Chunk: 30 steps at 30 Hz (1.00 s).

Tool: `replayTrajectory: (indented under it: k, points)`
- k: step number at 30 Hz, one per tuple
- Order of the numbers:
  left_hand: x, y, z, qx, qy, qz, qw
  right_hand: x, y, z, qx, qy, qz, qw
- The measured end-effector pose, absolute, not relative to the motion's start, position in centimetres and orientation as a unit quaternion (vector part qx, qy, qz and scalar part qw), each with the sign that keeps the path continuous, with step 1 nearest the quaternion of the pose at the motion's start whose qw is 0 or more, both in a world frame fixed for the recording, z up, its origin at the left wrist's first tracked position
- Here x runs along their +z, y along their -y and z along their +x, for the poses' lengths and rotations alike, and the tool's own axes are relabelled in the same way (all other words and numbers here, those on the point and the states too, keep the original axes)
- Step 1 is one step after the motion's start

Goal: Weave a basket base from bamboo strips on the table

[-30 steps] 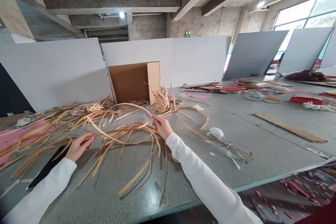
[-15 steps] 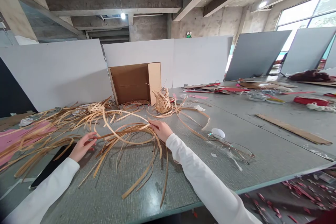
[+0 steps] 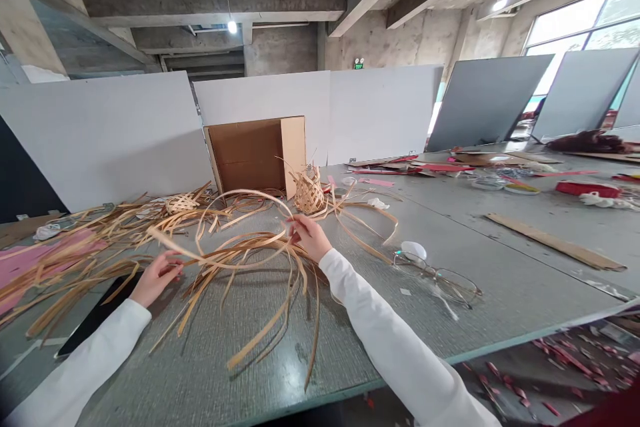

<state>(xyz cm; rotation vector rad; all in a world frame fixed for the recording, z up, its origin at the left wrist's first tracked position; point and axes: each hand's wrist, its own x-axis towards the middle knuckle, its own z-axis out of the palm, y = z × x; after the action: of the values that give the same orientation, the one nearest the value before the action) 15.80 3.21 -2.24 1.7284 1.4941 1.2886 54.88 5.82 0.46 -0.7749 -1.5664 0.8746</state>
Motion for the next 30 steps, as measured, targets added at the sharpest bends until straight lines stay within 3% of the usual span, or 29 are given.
replayTrajectory:
  k: [5, 12, 20, 23, 27, 30]
  points:
    - [-2.5, -3.1, 15.7, 0.448, -0.558, 0.662, 0.223, 1.8, -5.2, 55.4, 0.378, 0.595, -0.262, 0.659]
    - [-1.9, -3.2, 14.9, 0.503, -0.562, 0.637, 0.156, 1.8, -5.5, 56.1, 0.385, 0.530, -0.250, 0.713]
    - [-2.3, -3.2, 15.3, 0.501, -0.530, 0.666, 0.157, 2.2, -5.2, 56.0, 0.139, 0.515, -0.253, 0.807]
    - [-2.4, -3.1, 15.4, 0.500, -0.526, 0.670, 0.156, 2.4, -4.7, 56.5, 0.002, 0.542, -0.300, 0.785]
    - [-2.2, -3.1, 15.3, 0.495, -0.530, 0.672, 0.150, 3.0, -3.8, 57.4, -0.232, 0.601, -0.365, 0.672]
    - [-2.3, -3.0, 15.4, 0.468, -0.536, 0.686, 0.153, 3.3, -3.3, 57.6, -0.318, 0.634, -0.363, 0.605]
